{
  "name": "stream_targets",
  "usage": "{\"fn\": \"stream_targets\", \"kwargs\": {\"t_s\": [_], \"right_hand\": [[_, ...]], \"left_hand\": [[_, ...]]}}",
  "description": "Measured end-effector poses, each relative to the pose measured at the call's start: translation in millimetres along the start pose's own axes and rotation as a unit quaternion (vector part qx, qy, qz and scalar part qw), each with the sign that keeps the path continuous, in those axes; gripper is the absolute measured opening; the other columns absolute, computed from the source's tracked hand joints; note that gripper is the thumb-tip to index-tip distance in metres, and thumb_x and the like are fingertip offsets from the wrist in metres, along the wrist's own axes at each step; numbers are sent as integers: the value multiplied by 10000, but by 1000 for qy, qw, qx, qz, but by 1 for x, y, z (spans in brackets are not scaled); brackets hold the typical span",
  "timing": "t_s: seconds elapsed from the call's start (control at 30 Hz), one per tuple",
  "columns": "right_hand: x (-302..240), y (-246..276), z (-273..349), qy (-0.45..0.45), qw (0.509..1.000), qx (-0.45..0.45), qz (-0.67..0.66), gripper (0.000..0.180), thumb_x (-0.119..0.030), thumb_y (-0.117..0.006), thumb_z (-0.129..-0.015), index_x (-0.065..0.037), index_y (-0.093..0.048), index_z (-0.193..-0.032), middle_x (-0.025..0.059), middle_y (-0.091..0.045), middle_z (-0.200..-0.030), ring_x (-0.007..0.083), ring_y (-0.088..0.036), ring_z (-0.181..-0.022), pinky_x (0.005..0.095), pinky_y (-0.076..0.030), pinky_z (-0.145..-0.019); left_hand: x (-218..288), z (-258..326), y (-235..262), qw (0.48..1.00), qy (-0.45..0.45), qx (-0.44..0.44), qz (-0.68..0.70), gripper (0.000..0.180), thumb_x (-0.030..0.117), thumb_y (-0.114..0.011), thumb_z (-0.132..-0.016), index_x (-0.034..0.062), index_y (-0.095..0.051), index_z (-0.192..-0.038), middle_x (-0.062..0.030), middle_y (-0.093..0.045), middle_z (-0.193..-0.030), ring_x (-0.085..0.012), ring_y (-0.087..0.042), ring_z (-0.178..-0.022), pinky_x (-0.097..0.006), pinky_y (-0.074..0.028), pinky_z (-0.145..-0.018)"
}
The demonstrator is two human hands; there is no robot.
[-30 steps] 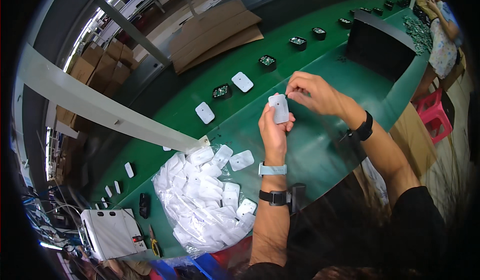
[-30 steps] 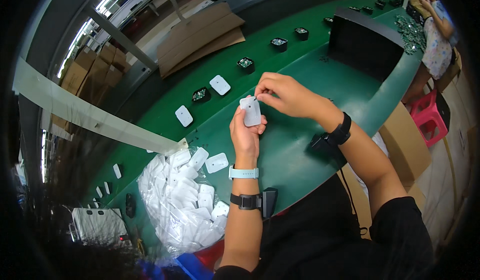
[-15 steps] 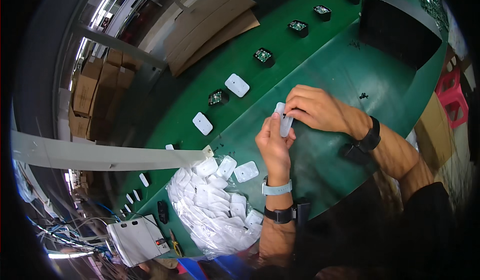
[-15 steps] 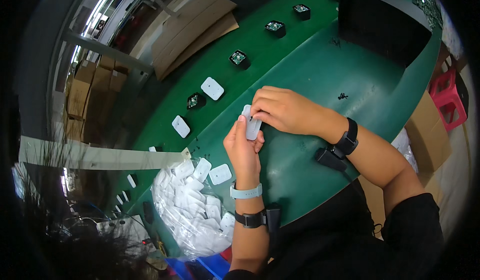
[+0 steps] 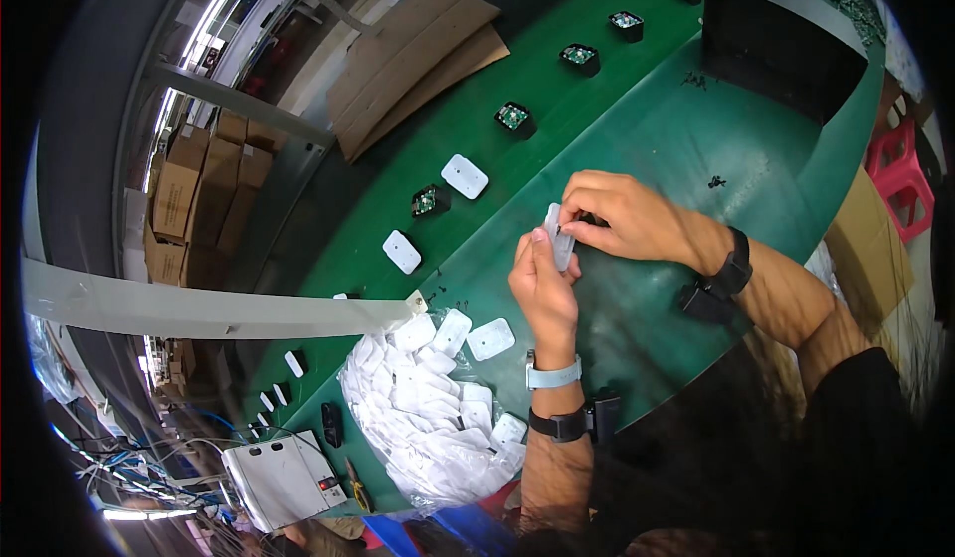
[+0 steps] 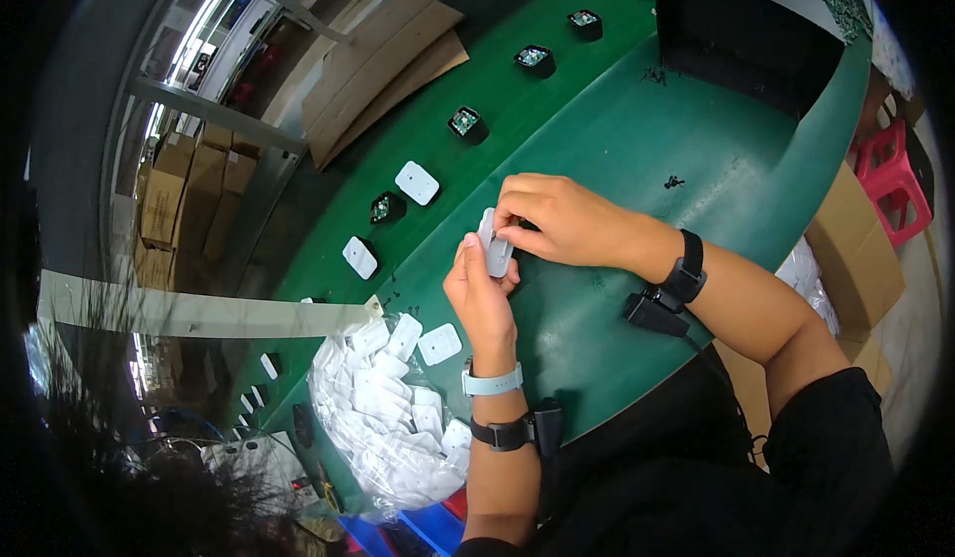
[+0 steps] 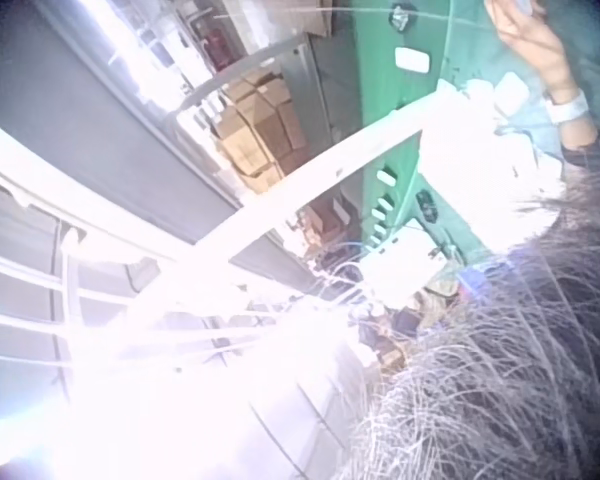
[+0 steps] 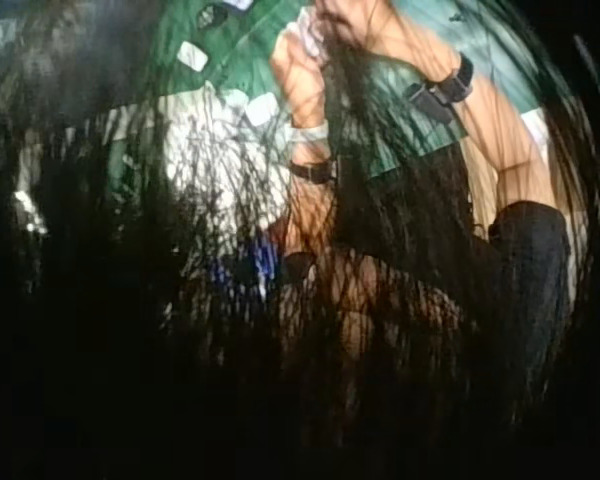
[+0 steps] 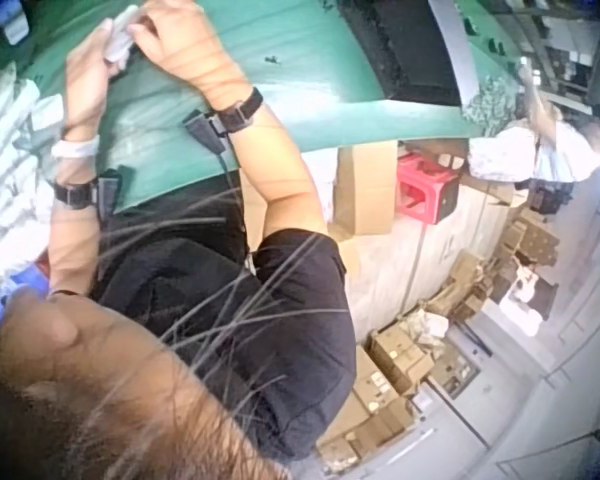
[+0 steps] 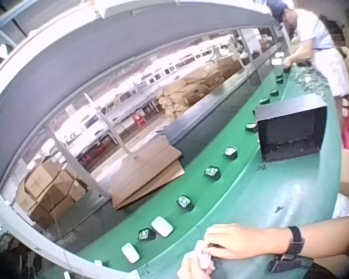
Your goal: The person repeatedly picks up small white plastic cases and green circuit boards from a green workbench. They insert the circuit boards into the cases, close the lids, and place the assembled units on the table. The process is repeated for multiple units throughout the clip.
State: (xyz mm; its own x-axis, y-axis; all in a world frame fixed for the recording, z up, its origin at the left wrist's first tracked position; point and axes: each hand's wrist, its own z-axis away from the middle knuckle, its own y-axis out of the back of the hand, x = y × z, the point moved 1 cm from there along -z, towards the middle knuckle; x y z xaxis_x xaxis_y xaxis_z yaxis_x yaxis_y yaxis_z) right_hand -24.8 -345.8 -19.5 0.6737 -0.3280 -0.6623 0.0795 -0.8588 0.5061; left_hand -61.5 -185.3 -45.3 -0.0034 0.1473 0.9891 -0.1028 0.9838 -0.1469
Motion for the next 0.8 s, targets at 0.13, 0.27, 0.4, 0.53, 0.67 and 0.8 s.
{"fn": "stream_targets", "kwargs": {"t_s": [0.13,0.27,0.4,0.53,0.67,0.8], "right_hand": [[-7,4,-3,-154,979,3,-132,202,-74,-732,-853,11,-635,-1010,68,-633,-903,157,-627,-828,298,-528,-622],[3,3,-2,-239,923,-12,-303,266,-40,-747,-851,36,-635,-1081,87,-666,-975,126,-640,-847,260,-542,-592],[10,5,-1,-255,885,-29,-389,283,-19,-750,-849,60,-632,-1093,112,-684,-962,127,-658,-803,237,-552,-587],[14,5,1,-262,878,-37,-398,276,-12,-745,-845,70,-630,-1083,131,-696,-944,127,-668,-759,244,-562,-595],[11,9,1,-260,883,-38,-390,249,7,-733,-833,72,-638,-1054,130,-697,-939,129,-669,-753,250,-567,-598],[8,7,-1,-258,888,-48,-378,228,9,-725,-828,67,-650,-1036,122,-694,-941,128,-665,-767,255,-570,-598]], "left_hand": [[6,4,3,998,45,-9,31,408,319,-456,-1075,-41,-645,-1043,-58,-622,-837,-84,-531,-578,-202,-366,-491],[16,4,-3,992,42,4,122,301,221,-510,-1036,-48,-629,-1101,-82,-654,-875,-99,-544,-607,-207,-355,-488],[14,4,0,984,53,-13,167,240,134,-544,-989,-57,-621,-1111,-107,-668,-907,-108,-552,-630,-212,-344,-485],[15,4,2,983,74,-22,165,238,126,-550,-983,-64,-624,-1105,-112,-668,-916,-108,-550,-638,-210,-343,-487],[16,5,-1,986,72,-18,152,213,107,-564,-974,-63,-636,-1081,-92,-667,-886,-91,-529,-616,-198,-333,-483],[11,5,-1,996,20,-20,90,180,79,-613,-948,-48,-652,-1070,-54,-665,-854,-66,-513,-598,-187,-321,-477]]}}
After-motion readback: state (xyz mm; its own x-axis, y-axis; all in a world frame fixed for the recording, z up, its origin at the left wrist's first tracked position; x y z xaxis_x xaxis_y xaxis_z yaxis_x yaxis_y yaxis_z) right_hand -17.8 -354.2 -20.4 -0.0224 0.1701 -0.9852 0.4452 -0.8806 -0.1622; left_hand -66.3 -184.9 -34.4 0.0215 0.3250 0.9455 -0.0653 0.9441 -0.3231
